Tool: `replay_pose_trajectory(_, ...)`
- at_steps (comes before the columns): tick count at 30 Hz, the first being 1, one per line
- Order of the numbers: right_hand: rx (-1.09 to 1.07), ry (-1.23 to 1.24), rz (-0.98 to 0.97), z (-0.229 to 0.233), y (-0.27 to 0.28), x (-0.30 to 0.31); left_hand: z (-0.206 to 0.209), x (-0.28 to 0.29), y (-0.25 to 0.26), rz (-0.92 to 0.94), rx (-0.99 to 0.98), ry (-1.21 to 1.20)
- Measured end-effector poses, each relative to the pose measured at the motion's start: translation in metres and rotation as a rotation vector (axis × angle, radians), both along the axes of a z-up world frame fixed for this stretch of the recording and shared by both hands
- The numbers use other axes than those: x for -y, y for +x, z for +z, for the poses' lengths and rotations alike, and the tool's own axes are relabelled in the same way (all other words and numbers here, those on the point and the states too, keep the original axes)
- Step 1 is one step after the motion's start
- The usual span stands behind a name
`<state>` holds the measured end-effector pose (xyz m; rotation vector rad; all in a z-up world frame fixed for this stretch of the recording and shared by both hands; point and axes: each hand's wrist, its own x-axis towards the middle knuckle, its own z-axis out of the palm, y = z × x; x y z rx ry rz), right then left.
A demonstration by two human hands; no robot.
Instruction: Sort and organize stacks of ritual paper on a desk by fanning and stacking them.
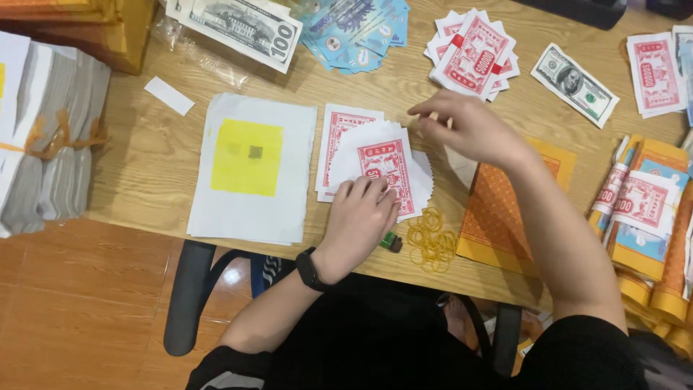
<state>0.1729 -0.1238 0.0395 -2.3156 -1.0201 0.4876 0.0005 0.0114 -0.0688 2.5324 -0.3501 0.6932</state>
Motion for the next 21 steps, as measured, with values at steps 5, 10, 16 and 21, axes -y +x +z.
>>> replay_pose_trajectory(5,-0.013,0.047,0.065,-0.050,0.009,0.008,0.001,0.002,-0.007,0.012,-0.022,0.000)
replay_pose_trajectory(10,-0.096,0.186,0.118,-0.059,0.017,0.014,0.002,0.000,-0.008,0.020,-0.025,-0.035)
replay_pose_trajectory(16,-0.116,0.110,0.111,-0.066,0.019,0.014,0.002,0.001,-0.007,0.014,-0.036,-0.037)
replay_pose_trajectory(21,-0.201,0.232,0.075,-0.062,0.014,0.008,0.004,-0.003,-0.008,0.001,-0.062,-0.044)
